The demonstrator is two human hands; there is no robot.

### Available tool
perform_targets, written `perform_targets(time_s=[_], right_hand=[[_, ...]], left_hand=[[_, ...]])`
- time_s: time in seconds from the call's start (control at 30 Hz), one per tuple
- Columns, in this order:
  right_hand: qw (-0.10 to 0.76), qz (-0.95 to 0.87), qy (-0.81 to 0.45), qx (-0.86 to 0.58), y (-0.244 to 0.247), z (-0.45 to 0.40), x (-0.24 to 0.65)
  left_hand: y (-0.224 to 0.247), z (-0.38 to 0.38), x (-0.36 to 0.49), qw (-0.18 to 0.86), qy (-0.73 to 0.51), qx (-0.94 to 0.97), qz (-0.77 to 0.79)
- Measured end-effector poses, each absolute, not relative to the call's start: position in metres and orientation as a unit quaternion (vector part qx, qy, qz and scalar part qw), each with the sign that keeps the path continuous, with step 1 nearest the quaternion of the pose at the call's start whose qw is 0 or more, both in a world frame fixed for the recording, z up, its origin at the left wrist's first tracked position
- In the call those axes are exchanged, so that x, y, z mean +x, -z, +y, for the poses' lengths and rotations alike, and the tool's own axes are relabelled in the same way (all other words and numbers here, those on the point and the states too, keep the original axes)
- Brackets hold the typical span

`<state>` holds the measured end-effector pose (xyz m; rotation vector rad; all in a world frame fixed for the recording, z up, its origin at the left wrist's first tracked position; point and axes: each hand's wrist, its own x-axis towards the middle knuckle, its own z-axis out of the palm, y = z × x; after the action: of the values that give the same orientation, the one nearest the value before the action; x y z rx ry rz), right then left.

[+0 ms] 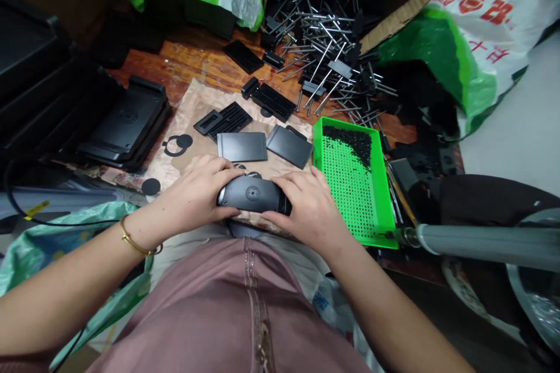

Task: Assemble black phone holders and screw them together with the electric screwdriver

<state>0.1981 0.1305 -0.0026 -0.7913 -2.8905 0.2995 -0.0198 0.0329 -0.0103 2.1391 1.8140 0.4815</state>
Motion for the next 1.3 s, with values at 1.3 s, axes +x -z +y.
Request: perform_targets(time_s=[1.3], right_hand=[[0.131,-0.932,-0.262,-0.211,-0.009,0.127,0.199]], left_hand=[[0.013,0.008,0.0,0.257,-0.319,0.671,0.618]])
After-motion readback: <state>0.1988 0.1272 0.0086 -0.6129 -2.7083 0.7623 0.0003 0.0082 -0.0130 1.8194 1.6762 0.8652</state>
